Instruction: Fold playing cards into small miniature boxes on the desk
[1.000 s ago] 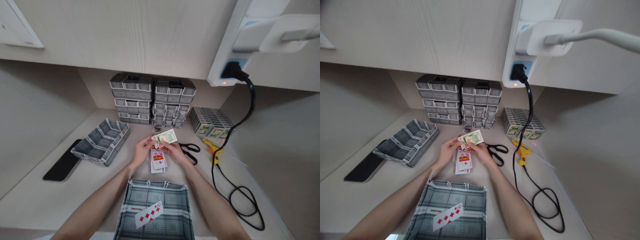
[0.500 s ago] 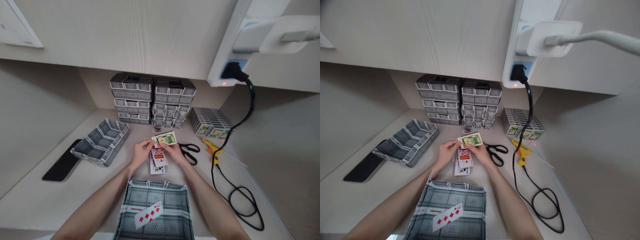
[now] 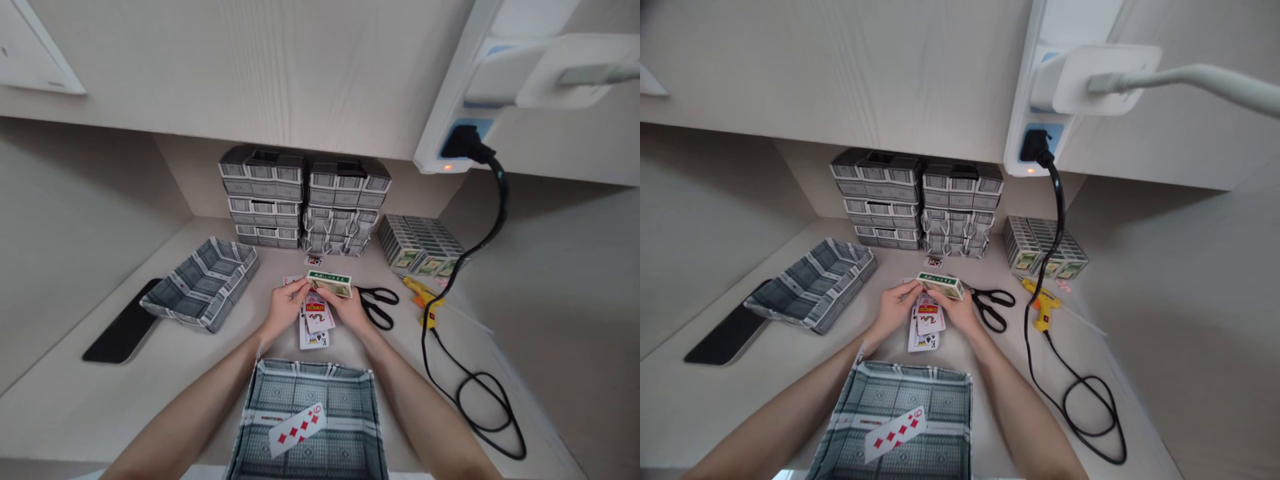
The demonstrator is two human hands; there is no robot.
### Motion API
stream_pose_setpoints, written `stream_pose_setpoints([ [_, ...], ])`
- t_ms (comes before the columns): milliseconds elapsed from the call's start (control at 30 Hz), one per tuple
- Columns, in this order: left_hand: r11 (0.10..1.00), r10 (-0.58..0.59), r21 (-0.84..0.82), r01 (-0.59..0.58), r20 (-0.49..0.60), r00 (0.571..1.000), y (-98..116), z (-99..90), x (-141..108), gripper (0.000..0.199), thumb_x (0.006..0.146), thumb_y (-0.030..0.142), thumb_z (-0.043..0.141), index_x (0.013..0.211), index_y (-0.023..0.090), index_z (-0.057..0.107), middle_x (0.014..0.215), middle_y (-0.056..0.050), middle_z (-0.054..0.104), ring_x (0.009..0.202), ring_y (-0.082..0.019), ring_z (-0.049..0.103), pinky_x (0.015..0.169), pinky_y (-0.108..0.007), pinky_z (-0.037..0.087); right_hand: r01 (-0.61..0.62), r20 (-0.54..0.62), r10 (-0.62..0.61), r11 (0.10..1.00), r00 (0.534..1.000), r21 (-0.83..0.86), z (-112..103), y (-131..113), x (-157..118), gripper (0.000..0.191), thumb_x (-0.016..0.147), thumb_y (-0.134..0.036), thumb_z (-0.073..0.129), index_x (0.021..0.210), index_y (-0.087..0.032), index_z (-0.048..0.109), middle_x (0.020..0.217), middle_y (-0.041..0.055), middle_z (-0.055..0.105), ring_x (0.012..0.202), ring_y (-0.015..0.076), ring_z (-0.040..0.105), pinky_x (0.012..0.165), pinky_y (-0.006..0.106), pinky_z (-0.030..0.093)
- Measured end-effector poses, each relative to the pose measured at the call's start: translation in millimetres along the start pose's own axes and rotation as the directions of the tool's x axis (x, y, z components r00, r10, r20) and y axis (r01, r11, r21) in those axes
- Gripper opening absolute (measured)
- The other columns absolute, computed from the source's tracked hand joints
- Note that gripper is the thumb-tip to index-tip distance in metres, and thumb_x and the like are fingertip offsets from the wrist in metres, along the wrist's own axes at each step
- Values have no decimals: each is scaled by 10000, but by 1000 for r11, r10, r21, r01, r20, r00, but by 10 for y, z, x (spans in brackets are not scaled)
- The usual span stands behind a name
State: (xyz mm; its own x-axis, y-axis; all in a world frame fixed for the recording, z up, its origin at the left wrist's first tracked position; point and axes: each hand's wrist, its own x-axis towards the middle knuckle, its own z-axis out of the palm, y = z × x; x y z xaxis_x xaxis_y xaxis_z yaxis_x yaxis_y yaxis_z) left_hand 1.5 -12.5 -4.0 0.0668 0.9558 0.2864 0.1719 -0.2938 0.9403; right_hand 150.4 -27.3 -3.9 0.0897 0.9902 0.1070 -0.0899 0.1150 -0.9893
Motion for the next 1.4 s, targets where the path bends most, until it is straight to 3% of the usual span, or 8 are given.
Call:
stream_pose_setpoints([
  [133, 1000, 4, 8, -4, -53, 999, -17, -12, 17, 231, 724, 293, 579, 886, 173, 692, 943, -49, 689, 908, -205, 626, 848, -352, 484, 50, -11, -51, 997, 999, -62, 29, 4, -21, 300, 601, -340, 711, 833, -157, 664, 891, 64, 695, 825, 217, 639, 770, 364, 496],
  [300, 997, 69, 54, -63, -111, 991, -28, -20, 22, 195, 728, 297, 577, 832, 186, 698, 896, -40, 696, 995, -217, 590, 921, -381, 432, 261, -21, -274, 933, 961, -249, 62, -32, -52, 253, 670, -330, 669, 874, -182, 653, 889, 56, 678, 832, 200, 621, 794, 360, 486],
  [567, 991, 130, 19, -130, 33, 991, 92, -61, -12, 224, 725, 305, 598, 878, 155, 665, 925, -75, 678, 889, -208, 619, 846, -360, 470, 398, 37, -414, 844, 910, -359, 25, -25, -23, 239, 745, -281, 605, 976, -229, 642, 950, 54, 647, 884, 194, 585, 828, 359, 460],
  [767, 979, 151, -152, -133, 113, 982, 92, -9, -33, 724, 515, 299, 775, 1164, 190, 473, 1141, -101, 562, 1054, -248, 537, 926, -405, 414, 462, 158, -451, 718, 878, -521, -6, 69, -31, 358, 725, -187, 579, 1077, -249, 609, 991, 67, 581, 930, 205, 544, 835, 348, 451],
  [900, 971, 119, -223, -82, 159, 980, 49, 30, -35, 860, 536, 297, 769, 1262, 230, 312, 1183, -109, 516, 1096, -246, 506, 951, -434, 385, 464, 181, -464, 624, 867, -629, 6, 82, -55, 437, 712, -157, 556, 1140, -244, 570, 1039, 76, 537, 963, 212, 516, 845, 339, 444],
  [1033, 958, 202, -246, -148, 209, 957, 34, 41, -44, 1045, 500, 299, 789, 1325, 255, 149, 1308, -139, 391, 1161, -262, 444, 974, -434, 357, 462, 214, -471, 508, 856, -727, -4, 65, -79, 446, 716, -203, 570, 1162, -214, 556, 1034, 90, 536, 956, 235, 497, 830, 363, 440],
  [1267, 982, 186, -49, -183, 51, 981, 20, 9, -14, 786, 605, 292, 715, 1258, 221, 283, 1212, -110, 429, 1072, -224, 492, 928, -388, 392, 473, 203, -533, 437, 821, -765, 24, 76, -68, 439, 747, -103, 468, 1165, -215, 545, 1007, 90, 548, 947, 223, 490, 808, 364, 447],
  [1400, 992, 124, 20, -122, -114, 986, -22, -73, 128, 717, 620, 292, 700, 1226, 232, 323, 1186, -89, 440, 1022, -195, 512, 895, -356, 413, 466, 63, -674, 437, 736, -770, -64, -180, 80, 407, 782, -110, 408, 1147, -230, 543, 1028, 93, 531, 990, 213, 498, 855, 379, 431],
])
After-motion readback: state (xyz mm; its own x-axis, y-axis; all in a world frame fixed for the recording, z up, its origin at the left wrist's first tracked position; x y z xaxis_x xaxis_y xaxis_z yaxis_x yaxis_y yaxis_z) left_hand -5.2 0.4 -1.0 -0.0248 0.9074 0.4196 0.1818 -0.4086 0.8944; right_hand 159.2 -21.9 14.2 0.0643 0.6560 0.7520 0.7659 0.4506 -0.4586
